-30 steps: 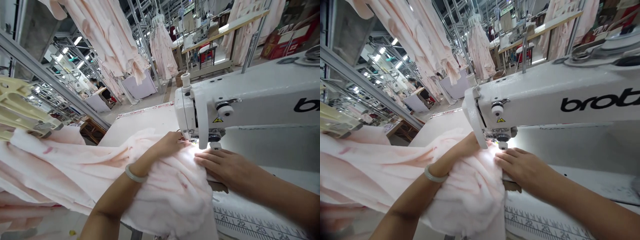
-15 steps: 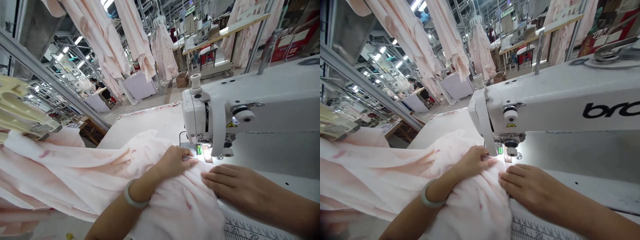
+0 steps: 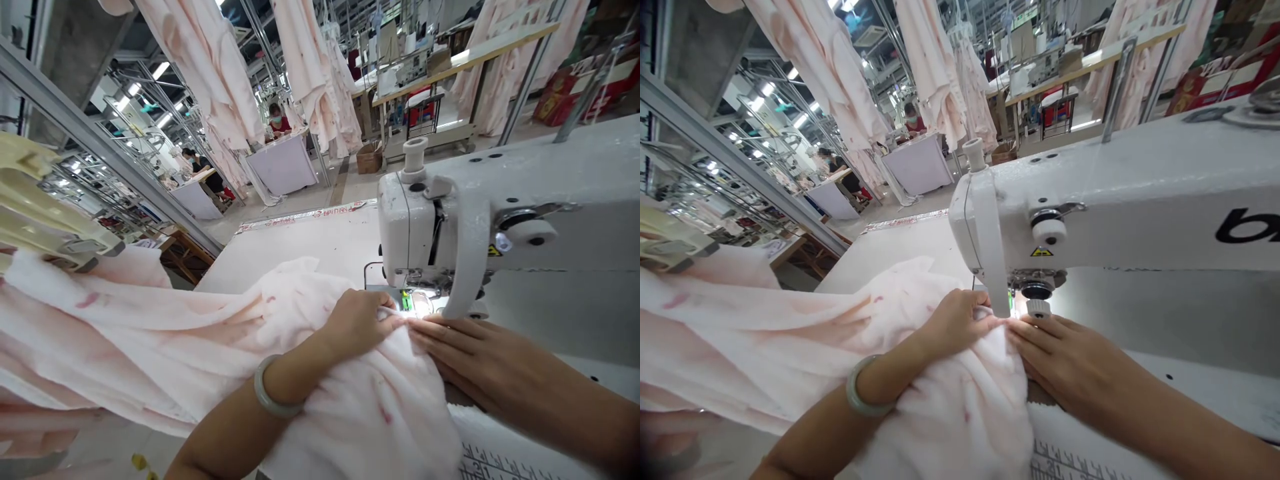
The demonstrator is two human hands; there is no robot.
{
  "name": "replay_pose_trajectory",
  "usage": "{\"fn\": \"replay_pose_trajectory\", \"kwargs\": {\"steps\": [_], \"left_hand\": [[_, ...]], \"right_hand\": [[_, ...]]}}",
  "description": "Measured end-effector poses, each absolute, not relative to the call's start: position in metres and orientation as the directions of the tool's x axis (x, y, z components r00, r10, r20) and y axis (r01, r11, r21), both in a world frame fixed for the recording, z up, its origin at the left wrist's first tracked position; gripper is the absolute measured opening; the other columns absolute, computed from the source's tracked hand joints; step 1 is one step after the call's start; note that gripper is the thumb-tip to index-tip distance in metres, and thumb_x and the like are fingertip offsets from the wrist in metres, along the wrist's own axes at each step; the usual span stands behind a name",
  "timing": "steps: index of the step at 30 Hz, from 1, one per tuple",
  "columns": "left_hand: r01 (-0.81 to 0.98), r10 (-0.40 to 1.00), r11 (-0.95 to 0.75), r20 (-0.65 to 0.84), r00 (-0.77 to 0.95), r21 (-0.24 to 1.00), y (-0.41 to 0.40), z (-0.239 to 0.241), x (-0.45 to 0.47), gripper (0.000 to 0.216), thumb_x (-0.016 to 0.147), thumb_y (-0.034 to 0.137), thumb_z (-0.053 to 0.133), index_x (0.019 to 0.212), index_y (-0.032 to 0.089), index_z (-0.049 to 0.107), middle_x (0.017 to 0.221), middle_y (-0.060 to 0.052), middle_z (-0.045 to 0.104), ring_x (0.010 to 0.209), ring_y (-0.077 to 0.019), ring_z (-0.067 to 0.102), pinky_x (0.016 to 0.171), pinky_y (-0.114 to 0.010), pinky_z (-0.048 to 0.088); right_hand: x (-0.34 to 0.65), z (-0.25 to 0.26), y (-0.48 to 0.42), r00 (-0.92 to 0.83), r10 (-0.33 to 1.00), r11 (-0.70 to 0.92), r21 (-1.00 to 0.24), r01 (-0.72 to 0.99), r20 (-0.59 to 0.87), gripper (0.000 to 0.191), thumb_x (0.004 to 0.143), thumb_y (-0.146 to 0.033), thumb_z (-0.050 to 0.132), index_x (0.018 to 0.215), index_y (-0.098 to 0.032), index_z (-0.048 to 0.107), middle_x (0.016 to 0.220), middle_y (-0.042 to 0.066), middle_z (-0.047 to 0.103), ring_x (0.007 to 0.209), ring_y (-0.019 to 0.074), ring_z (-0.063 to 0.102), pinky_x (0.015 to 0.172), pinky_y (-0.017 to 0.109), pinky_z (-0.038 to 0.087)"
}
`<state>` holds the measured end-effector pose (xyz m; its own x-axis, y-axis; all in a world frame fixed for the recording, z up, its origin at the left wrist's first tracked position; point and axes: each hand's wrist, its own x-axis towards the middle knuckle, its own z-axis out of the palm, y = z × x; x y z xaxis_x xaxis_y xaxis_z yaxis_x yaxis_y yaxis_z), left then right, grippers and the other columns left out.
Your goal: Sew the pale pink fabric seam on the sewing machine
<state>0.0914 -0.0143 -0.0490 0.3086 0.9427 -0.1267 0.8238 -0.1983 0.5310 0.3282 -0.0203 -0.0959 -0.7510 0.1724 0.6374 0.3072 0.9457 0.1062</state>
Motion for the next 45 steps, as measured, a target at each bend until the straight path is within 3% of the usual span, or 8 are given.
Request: {"fn": "replay_pose_trajectory", "kwargs": {"steps": [5,12,20,27,33,38,42,45], "left_hand": [[0.851,0.942,-0.283,-0.037,0.332,0.442,-0.015,-0.05,0.094,0.014,0.097,0.033,0.078,0.098,0.021,0.071,0.103,-0.005,0.074,0.105,-0.0259,0.07,0.103,-0.039,0.054],[0.894,0.96,-0.163,-0.144,0.242,0.417,-0.019,-0.048,0.102,0.011,0.101,0.033,0.067,0.101,0.022,0.067,0.121,-0.006,0.061,0.123,-0.0277,0.056,0.118,-0.047,0.044],[0.903,0.956,-0.204,-0.123,0.268,0.378,-0.003,-0.055,0.106,0.005,0.097,0.023,0.06,0.093,0.022,0.062,0.121,-0.008,0.059,0.121,-0.0287,0.052,0.113,-0.046,0.044],[0.903,0.952,-0.237,-0.098,0.289,0.359,0.007,-0.059,0.104,0.007,0.093,0.021,0.059,0.086,0.022,0.058,0.118,-0.008,0.059,0.12,-0.0296,0.052,0.112,-0.049,0.045],[0.907,0.96,-0.222,-0.083,0.268,0.357,0.002,-0.056,0.106,0.007,0.096,0.024,0.058,0.089,0.022,0.059,0.117,-0.007,0.059,0.119,-0.0283,0.053,0.11,-0.046,0.045],[0.915,0.964,-0.216,-0.075,0.256,0.342,0.003,-0.054,0.108,0.007,0.099,0.024,0.06,0.094,0.021,0.064,0.121,-0.008,0.062,0.123,-0.028,0.056,0.112,-0.045,0.046],[0.899,0.94,-0.276,-0.102,0.327,0.339,0.0,-0.041,0.098,0.012,0.102,0.026,0.064,0.112,0.021,0.068,0.132,-0.011,0.064,0.13,-0.0303,0.057,0.115,-0.049,0.047],[0.818,0.864,-0.473,-0.011,0.504,0.327,-0.02,-0.025,0.083,0.028,0.106,0.031,0.059,0.132,0.019,0.064,0.143,-0.016,0.063,0.138,-0.0329,0.055,0.119,-0.051,0.045]], "right_hand": [[0.326,-0.095,-0.019,-0.783,0.202,0.933,0.128,0.337,0.588,0.041,0.119,-0.021,0.03,0.114,-0.014,0.07,0.12,0.013,0.079,0.098,0.0242,0.074,0.083,0.038,0.056],[0.326,-0.095,-0.021,-0.763,0.264,0.934,0.04,0.355,0.59,0.039,0.118,-0.019,0.029,0.114,-0.017,0.068,0.125,0.012,0.078,0.101,0.0219,0.073,0.087,0.036,0.054],[0.328,-0.092,-0.017,-0.745,0.248,0.917,0.098,0.387,0.619,0.037,0.112,-0.012,0.035,0.116,-0.019,0.071,0.115,0.01,0.081,0.087,0.024,0.075,0.079,0.041,0.055],[0.33,-0.095,-0.019,-0.684,0.357,0.89,-0.009,0.455,0.636,0.034,0.116,-0.021,0.036,0.132,-0.021,0.066,0.105,0.007,0.081,0.081,0.0244,0.076,0.08,0.043,0.056],[0.33,-0.095,-0.022,-0.682,0.399,0.877,-0.038,0.479,0.613,0.035,0.115,-0.02,0.037,0.135,-0.024,0.065,0.106,0.005,0.08,0.092,0.027,0.076,0.082,0.043,0.054],[0.33,-0.1,-0.02,-0.668,0.396,0.875,-0.038,0.483,0.63,0.037,0.118,-0.031,0.034,0.143,-0.025,0.062,0.11,0.006,0.079,0.095,0.0282,0.074,0.082,0.045,0.052],[0.335,-0.09,-0.017,-0.689,0.337,0.905,-0.019,0.425,0.642,0.033,0.118,-0.027,0.035,0.127,-0.023,0.067,0.108,0.006,0.078,0.088,0.0266,0.072,0.084,0.045,0.049],[0.339,-0.076,-0.021,-0.762,0.247,0.955,-0.016,0.297,0.598,0.031,0.117,-0.024,0.039,0.105,-0.021,0.067,0.095,0.005,0.074,0.081,0.0237,0.067,0.082,0.043,0.047]]}}
